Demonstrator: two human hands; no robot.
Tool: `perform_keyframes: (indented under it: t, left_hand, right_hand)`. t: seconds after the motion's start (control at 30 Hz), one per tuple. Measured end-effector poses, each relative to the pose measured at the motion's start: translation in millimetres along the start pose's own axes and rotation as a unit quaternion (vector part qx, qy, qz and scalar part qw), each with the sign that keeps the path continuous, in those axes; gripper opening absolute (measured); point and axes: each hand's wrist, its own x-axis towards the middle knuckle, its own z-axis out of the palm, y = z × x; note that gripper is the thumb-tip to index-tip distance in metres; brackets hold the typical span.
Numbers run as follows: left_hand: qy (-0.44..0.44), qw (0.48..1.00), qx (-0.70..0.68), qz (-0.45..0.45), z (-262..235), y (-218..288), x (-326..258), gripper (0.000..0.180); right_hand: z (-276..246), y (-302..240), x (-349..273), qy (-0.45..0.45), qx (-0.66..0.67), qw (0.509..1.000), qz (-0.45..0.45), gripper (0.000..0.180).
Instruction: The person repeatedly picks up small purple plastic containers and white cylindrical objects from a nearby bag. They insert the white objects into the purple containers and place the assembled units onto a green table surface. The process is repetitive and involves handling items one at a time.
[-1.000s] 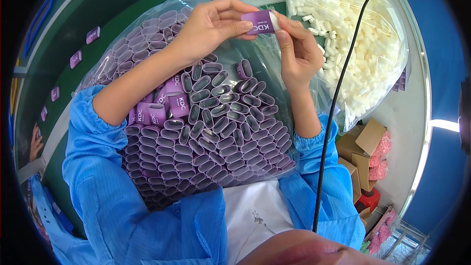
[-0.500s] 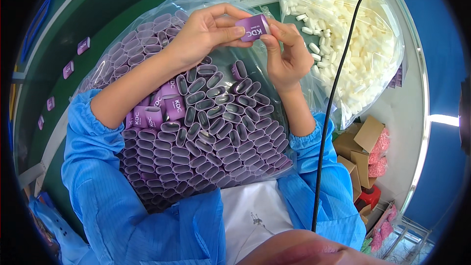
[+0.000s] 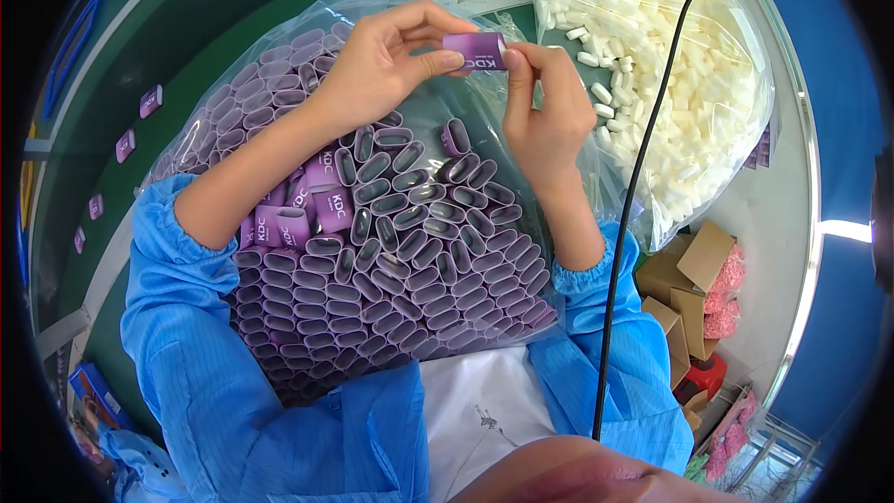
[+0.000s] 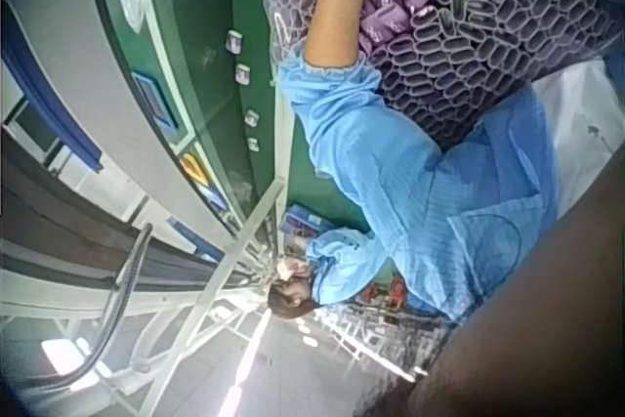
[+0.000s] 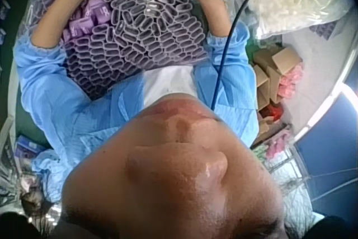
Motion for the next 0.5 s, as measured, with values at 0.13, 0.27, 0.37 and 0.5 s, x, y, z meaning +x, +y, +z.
perform_keyframes:
  t: [0.13,0.27,0.37,0.5]
  left_hand:
    - [0.036,0.999,0.011,0.002,6,-1,-3,0.021]
    - [0.048,0.996,0.075,-0.005,4,-2,1,0.020]
    - [0.070,0.995,0.073,-0.026,-14,-7,4,0.024]
    - [0.052,0.996,0.077,-0.012,-16,-16,8,0.026]
  right_hand:
    - [6,4,2,0.000,-0.075,0.995,-0.062,0.009]
    - [4,20,2,-0.004,-0.081,0.996,0.023,0.005]
    - [-23,71,6,-0.061,-0.182,0.976,0.105,0.009]
    - [-45,126,-13,-0.167,-0.285,0.921,0.207,0.013]
